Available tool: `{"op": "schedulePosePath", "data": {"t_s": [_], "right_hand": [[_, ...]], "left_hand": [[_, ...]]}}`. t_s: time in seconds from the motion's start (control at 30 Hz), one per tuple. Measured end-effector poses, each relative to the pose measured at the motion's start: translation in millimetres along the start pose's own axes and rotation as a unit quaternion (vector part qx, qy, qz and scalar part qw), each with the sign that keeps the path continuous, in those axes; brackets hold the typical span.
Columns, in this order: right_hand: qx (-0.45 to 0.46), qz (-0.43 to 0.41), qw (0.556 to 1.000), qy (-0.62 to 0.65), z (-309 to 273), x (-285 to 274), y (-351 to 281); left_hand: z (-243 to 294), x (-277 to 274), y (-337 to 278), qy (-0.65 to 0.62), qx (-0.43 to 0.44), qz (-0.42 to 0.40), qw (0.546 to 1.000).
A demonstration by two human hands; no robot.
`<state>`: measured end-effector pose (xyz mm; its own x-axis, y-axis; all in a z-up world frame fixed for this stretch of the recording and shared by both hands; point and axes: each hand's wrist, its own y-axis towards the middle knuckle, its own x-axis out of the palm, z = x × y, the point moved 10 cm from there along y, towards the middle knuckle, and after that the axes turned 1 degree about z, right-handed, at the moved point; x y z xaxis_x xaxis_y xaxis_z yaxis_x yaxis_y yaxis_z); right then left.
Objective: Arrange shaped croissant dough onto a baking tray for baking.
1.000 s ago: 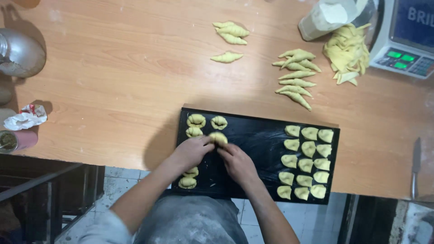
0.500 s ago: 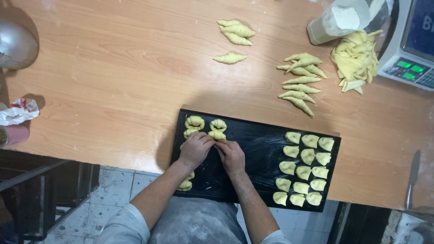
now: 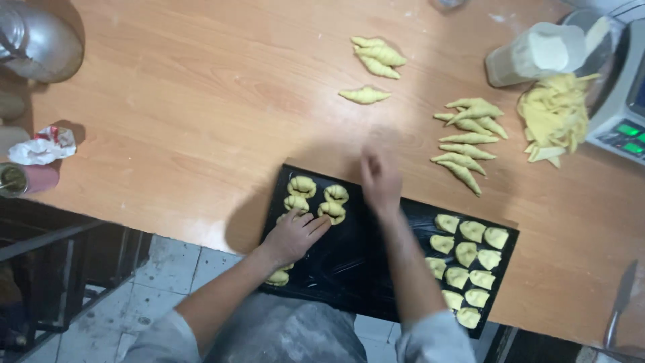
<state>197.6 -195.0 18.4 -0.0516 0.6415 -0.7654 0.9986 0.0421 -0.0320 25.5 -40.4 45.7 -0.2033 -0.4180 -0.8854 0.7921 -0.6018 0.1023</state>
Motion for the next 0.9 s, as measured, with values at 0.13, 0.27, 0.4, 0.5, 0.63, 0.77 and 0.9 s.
{"op": "schedulePosePath", "data": {"t_s": [0.13,0.27,0.4,0.5,0.63,0.77,0.9], "right_hand": [[-0.269,0.088,0.950,-0.129,-76.4,-3.3,85.9],[-0.228,-0.012,0.952,-0.201,-81.9,31.4,129.5],[-0.153,-0.014,0.986,-0.071,-71.1,2.7,75.0],[-0.192,-0.055,0.968,-0.154,-116.7,-6.6,50.8],[-0.233,-0.077,0.949,-0.200,-95.2,46.6,78.0],[-0.227,-0.102,0.895,-0.371,-113.1,89.2,101.6],[-0.199,0.045,0.964,-0.172,-105.1,64.9,105.0]], "left_hand": [[9.0,-30.0,-9.7,-0.088,-0.070,0.047,0.993],[-12.9,-58.2,-23.0,-0.194,-0.207,0.121,0.951],[-41.6,-40.6,-43.4,-0.421,-0.396,0.165,0.799],[-54.6,-41.5,-38.6,-0.495,-0.403,0.167,0.751],[-49.1,-48.0,-48.8,-0.461,-0.402,0.130,0.780],[-36.0,-47.3,-96.6,-0.425,-0.411,0.125,0.797],[-43.0,-34.8,-144.0,-0.463,-0.443,0.143,0.754]]}}
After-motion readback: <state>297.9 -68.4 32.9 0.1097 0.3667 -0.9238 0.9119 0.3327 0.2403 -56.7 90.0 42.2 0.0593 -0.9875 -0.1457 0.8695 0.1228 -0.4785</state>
